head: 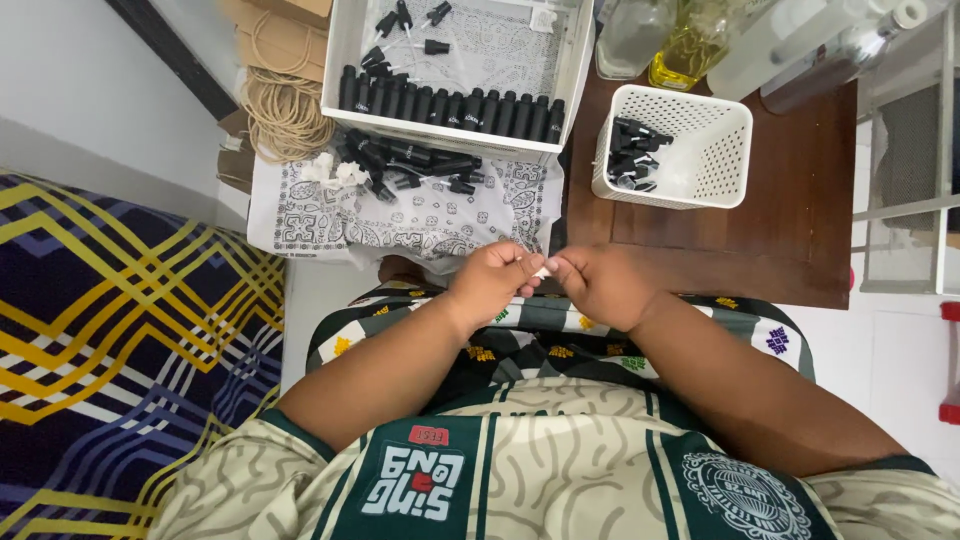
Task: Assembling perfume sprayer components by inserting wicks into nozzles and applying labels.
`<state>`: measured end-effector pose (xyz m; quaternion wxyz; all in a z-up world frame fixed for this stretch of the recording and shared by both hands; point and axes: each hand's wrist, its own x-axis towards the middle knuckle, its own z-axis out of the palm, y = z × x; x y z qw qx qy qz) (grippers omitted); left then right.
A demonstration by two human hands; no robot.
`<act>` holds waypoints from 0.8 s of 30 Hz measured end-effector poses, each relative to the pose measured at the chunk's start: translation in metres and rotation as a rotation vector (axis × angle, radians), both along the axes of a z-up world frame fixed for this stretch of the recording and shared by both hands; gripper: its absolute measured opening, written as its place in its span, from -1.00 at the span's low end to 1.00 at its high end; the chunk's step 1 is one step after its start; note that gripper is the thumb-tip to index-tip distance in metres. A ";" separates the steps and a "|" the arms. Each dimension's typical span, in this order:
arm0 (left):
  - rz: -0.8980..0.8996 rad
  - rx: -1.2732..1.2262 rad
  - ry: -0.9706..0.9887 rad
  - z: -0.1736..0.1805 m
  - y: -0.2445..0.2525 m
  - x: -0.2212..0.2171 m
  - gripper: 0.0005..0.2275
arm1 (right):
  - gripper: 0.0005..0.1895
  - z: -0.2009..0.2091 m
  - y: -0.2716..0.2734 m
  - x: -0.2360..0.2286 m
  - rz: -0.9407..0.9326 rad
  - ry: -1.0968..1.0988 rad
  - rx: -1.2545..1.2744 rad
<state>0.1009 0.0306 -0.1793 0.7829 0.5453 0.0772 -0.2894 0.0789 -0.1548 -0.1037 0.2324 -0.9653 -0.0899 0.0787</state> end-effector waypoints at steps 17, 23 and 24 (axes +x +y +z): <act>0.027 -0.022 -0.025 0.003 -0.002 0.004 -0.77 | -0.80 0.024 -0.001 0.007 0.016 -0.096 0.166; 0.064 -0.037 0.037 -0.007 -0.003 0.006 -0.76 | -0.74 0.022 -0.009 0.010 0.217 -0.336 0.107; 0.057 -0.020 0.026 -0.006 -0.003 0.006 -0.76 | -0.77 0.018 -0.007 0.007 0.193 -0.347 0.112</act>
